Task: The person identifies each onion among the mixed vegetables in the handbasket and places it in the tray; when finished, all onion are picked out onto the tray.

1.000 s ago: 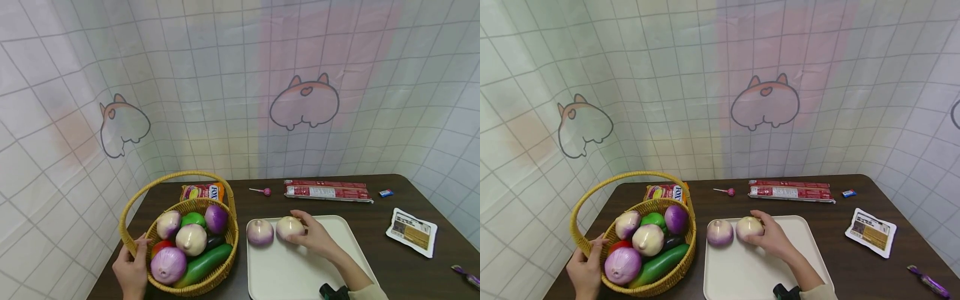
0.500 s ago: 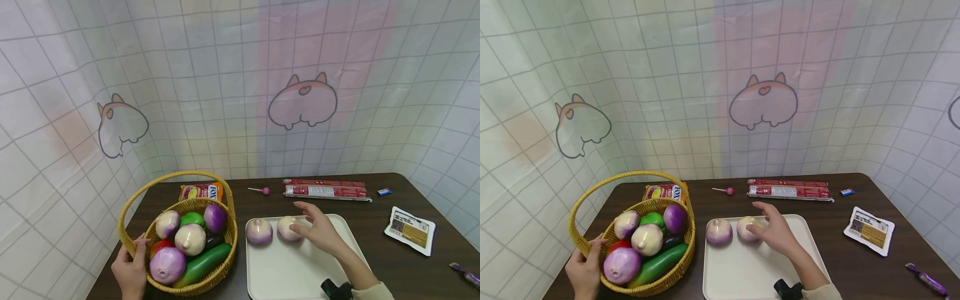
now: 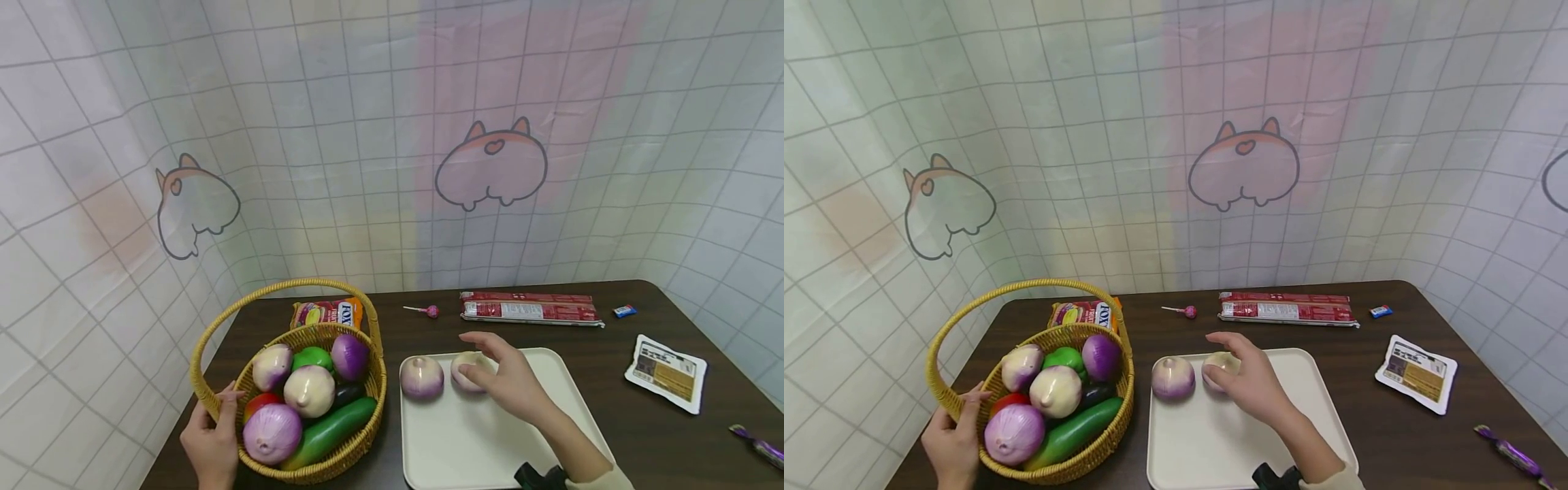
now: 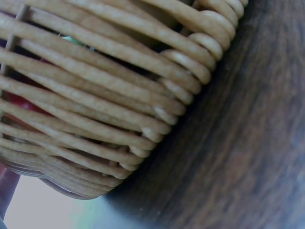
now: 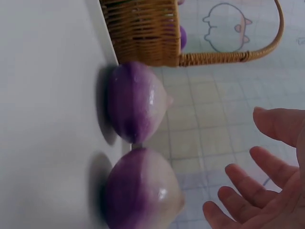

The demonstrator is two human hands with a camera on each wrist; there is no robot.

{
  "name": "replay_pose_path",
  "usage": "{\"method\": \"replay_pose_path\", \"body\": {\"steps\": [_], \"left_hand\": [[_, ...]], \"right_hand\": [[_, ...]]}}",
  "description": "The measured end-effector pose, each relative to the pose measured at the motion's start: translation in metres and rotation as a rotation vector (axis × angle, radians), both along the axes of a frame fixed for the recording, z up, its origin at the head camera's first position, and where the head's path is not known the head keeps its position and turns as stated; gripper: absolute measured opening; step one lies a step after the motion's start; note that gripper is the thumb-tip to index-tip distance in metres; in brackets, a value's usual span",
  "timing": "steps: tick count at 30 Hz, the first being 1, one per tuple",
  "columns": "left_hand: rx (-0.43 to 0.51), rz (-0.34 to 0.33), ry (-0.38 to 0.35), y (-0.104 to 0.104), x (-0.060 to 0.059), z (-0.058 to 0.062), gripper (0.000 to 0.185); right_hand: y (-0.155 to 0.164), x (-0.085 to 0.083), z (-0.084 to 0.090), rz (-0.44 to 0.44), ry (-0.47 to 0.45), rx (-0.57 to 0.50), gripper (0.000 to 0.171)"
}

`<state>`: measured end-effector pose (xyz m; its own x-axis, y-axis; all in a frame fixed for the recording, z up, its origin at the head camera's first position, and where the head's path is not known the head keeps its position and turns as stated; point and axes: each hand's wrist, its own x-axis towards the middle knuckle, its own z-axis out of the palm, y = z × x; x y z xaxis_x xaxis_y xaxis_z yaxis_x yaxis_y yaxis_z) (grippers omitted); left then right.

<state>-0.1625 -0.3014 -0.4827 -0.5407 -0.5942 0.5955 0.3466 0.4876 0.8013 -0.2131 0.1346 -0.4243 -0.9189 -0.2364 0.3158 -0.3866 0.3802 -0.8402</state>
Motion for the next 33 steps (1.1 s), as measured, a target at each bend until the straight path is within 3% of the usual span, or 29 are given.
{"method": "replay_pose_path", "body": {"steps": [6, 10, 28, 33], "left_hand": [[-0.001, 0.004, 0.005, 0.000, 0.001, 0.001, 0.008], [-0.004, 0.005, 0.003, 0.000, 0.002, 0.002, 0.009], [0.000, 0.010, 0.007, 0.000, 0.001, 0.001, 0.010], [-0.001, -0.004, 0.012, 0.000, -0.001, 0.000, 0.008]], "right_hand": [[-0.008, 0.003, 0.006, -0.004, 0.059, -0.011, 0.042], [-0.012, 0.005, 0.007, 0.014, 0.051, -0.023, 0.038], [-0.078, 0.020, 0.010, 0.272, -0.049, -0.053, 0.027], [-0.101, 0.028, 0.005, 0.316, -0.002, -0.094, 0.030]]}}
